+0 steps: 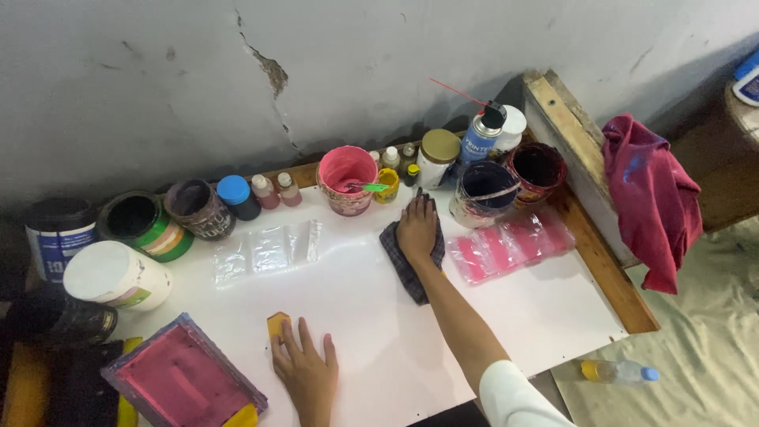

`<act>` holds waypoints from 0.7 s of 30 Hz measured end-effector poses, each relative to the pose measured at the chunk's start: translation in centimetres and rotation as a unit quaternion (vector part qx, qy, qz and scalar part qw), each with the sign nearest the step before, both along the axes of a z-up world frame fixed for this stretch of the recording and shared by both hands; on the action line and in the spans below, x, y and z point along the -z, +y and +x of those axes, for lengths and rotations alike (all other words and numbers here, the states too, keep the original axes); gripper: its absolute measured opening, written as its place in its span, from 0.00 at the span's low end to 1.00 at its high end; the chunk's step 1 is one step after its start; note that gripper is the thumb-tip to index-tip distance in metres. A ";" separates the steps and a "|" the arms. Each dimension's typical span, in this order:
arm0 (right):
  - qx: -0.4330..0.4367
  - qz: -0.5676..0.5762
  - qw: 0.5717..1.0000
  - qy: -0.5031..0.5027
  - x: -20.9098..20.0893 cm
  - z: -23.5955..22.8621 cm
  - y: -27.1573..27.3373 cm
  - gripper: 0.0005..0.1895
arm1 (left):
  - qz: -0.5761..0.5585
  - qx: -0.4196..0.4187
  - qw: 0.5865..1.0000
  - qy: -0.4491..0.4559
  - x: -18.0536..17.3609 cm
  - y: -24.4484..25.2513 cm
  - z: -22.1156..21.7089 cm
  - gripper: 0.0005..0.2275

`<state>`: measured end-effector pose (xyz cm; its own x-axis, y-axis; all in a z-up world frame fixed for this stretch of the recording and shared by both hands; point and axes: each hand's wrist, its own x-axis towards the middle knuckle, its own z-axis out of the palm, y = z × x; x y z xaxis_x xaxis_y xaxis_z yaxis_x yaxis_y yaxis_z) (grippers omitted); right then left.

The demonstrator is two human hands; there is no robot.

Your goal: The person wipes a white work surface with a dark cloth, then stirs pink paint in a container using a green stick. The person then wipes the surface again and handles a clear plastic sheet.

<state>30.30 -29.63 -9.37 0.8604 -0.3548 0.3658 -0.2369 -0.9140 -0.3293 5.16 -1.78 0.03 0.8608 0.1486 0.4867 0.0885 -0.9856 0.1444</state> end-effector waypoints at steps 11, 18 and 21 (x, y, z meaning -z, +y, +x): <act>-0.386 -0.022 0.922 0.023 -8.3 -21.2 11.9 0.25 | 0.012 0.003 1.000 -0.013 -0.6 0.0 0.0 0.21; -0.389 -0.106 0.914 -0.049 -7.4 -21.2 5.1 0.25 | -0.016 0.013 0.999 0.047 -0.4 0.3 -0.1 0.23; -0.188 -0.020 0.977 0.097 -6.4 -17.4 4.2 0.28 | -0.034 0.023 0.996 0.077 -1.3 0.3 -0.3 0.24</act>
<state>12.91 -25.41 -2.99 0.9817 0.0113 0.1899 0.0641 -0.9595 -0.2742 4.87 -1.50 1.33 0.9308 0.1359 0.3394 0.0700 -0.9774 0.1994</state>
